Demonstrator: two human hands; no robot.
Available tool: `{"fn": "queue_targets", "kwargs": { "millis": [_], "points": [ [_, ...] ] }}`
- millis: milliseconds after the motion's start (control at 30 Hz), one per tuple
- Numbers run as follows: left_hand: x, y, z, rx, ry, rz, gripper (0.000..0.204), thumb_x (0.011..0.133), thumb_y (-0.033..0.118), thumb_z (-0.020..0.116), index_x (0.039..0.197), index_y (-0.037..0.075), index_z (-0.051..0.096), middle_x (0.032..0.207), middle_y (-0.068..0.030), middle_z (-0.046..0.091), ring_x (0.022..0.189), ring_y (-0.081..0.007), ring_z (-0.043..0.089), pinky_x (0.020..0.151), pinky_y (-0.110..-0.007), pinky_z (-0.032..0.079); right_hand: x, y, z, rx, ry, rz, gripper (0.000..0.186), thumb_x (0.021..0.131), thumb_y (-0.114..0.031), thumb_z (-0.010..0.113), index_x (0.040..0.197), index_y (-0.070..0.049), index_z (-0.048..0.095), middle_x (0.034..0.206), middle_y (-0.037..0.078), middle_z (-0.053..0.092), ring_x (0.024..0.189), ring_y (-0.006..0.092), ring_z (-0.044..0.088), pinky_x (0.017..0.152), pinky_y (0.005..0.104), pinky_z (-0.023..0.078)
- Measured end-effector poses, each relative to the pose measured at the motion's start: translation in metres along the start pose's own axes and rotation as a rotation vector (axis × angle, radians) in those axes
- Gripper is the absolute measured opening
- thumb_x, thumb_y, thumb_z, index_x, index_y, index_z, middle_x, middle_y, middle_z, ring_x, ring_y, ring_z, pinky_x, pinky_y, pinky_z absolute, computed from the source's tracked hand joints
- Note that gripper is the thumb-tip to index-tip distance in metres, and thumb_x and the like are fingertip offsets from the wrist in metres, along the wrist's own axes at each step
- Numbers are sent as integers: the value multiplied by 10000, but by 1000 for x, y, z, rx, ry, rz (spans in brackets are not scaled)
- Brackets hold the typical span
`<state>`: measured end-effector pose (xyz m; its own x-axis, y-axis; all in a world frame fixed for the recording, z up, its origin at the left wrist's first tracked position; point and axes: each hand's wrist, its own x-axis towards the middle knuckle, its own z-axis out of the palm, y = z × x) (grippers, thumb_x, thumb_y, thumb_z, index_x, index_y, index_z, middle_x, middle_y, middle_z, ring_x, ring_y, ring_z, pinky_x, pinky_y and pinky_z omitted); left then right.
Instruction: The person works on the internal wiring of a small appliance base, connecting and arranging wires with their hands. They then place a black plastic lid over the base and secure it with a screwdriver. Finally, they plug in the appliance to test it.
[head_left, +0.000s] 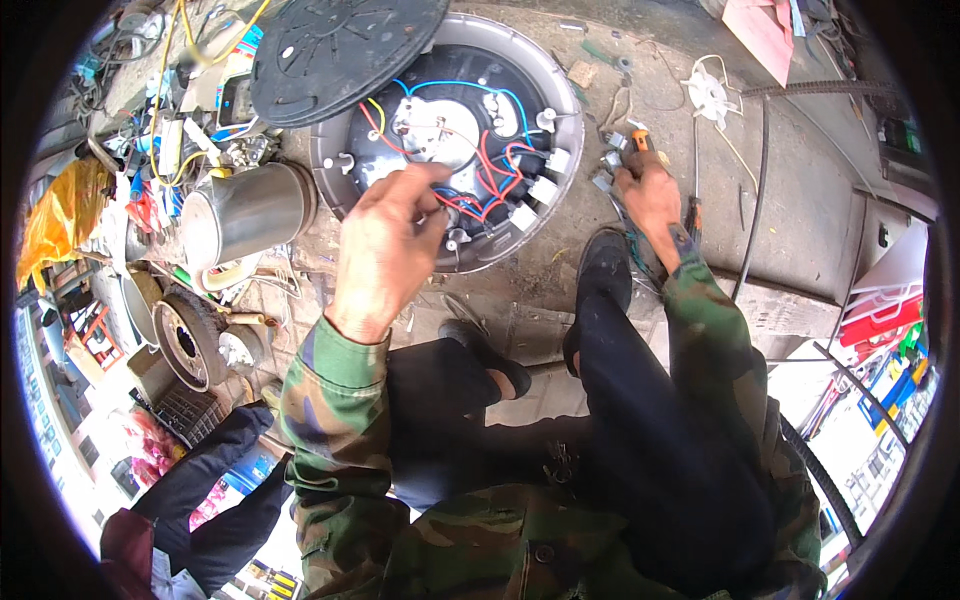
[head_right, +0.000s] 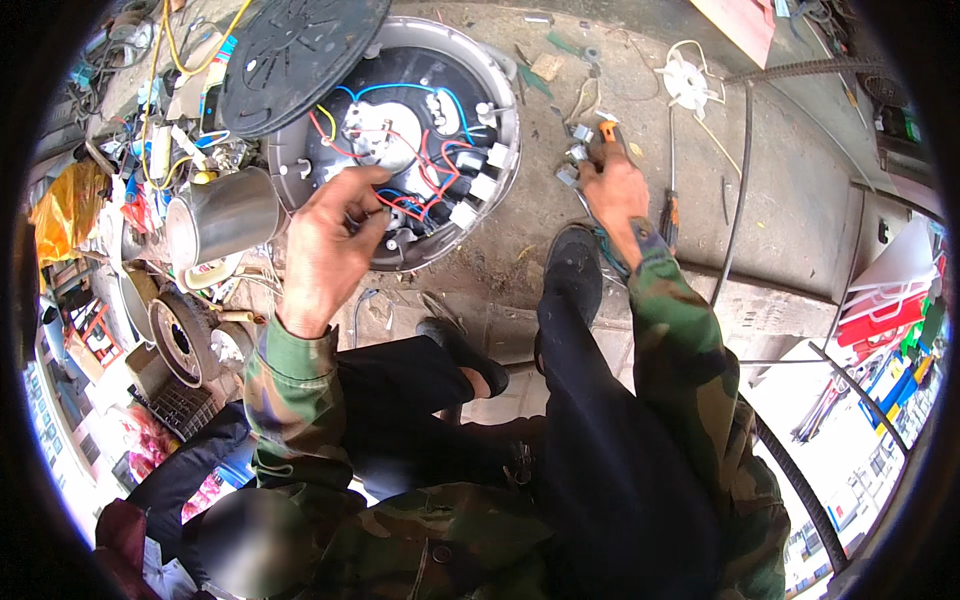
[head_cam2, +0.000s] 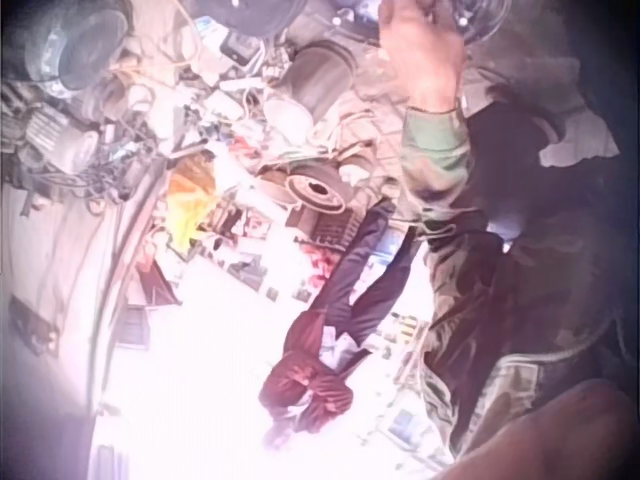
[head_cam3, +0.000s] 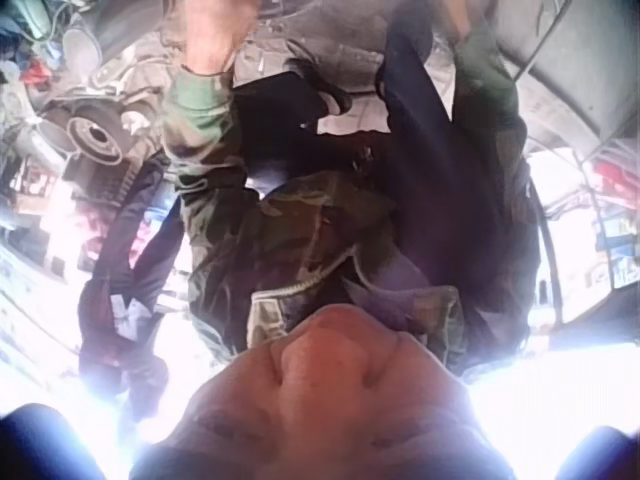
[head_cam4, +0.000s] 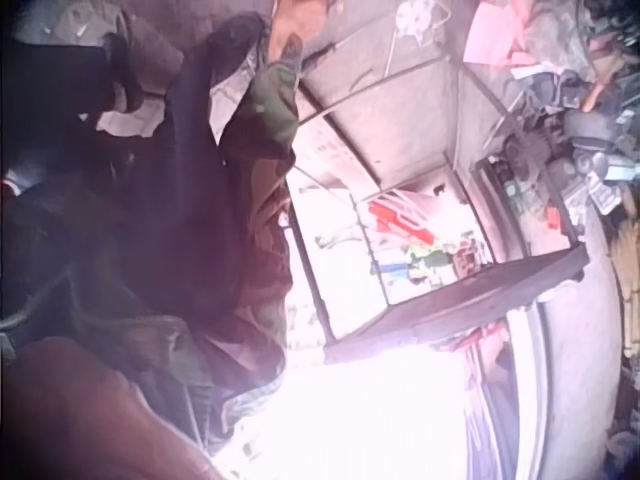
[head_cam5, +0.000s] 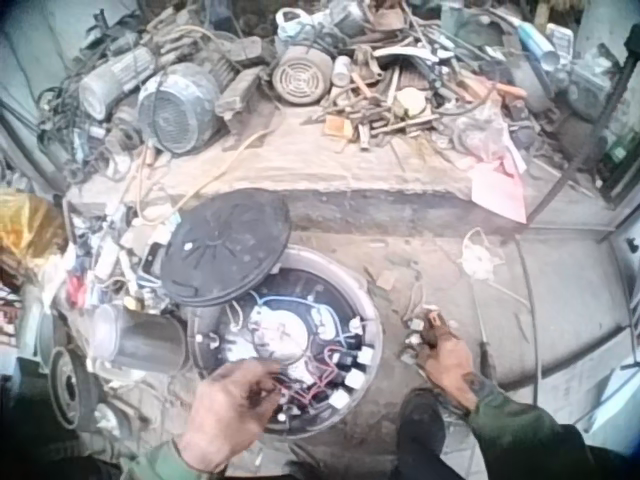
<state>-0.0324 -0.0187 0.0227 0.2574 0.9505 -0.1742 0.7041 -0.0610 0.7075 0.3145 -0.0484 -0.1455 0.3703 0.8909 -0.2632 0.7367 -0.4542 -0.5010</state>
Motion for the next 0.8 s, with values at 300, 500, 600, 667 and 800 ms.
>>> {"fn": "queue_targets", "kwargs": {
  "millis": [300, 500, 600, 667, 800],
  "points": [
    [14, -8, -2, 104, 44, 253, 196, 831, 35, 831, 1017, 79, 788, 1011, -121, 645, 963, -348, 696, 845, -453, 581, -18, -8, -12, 104, 12, 34, 292, 960, -228, 745, 1171, -26, 744, 1010, 191, 802, 959, 329, 794, 870, 415, 600],
    [25, -17, 3, 108, -41, 249, 126, 865, 46, 811, 987, 66, 781, 977, -114, 677, 950, -338, 716, 834, -437, 581, -22, -7, -6, 135, -25, 2, 273, 961, -229, 729, 1158, -40, 740, 1062, 207, 802, 1025, 416, 774, 910, 481, 599],
    [31, -18, 0, 98, -72, 194, 89, 882, 11, 787, 963, 44, 770, 944, -108, 697, 893, -319, 729, 811, -404, 572, -26, -8, -6, 181, -12, -25, 255, 960, -226, 729, 1131, -38, 748, 1047, 207, 800, 1018, 410, 777, 905, 476, 599],
    [32, -18, 0, 100, -84, 189, 79, 886, 4, 781, 956, 34, 758, 946, -109, 698, 891, -319, 729, 804, -406, 569, -29, -11, -8, 170, -24, -19, 251, 962, -224, 728, 1121, -32, 751, 1049, 207, 800, 1017, 408, 778, 904, 473, 600],
    [33, -19, -2, 71, -113, 195, 74, 904, 35, 767, 960, 48, 720, 977, -136, 702, 964, -388, 714, 833, -480, 567, -29, -8, -9, 166, -48, -4, 258, 964, -226, 727, 1114, -18, 753, 1055, 209, 801, 1017, 405, 780, 907, 471, 600]
  ]
}}
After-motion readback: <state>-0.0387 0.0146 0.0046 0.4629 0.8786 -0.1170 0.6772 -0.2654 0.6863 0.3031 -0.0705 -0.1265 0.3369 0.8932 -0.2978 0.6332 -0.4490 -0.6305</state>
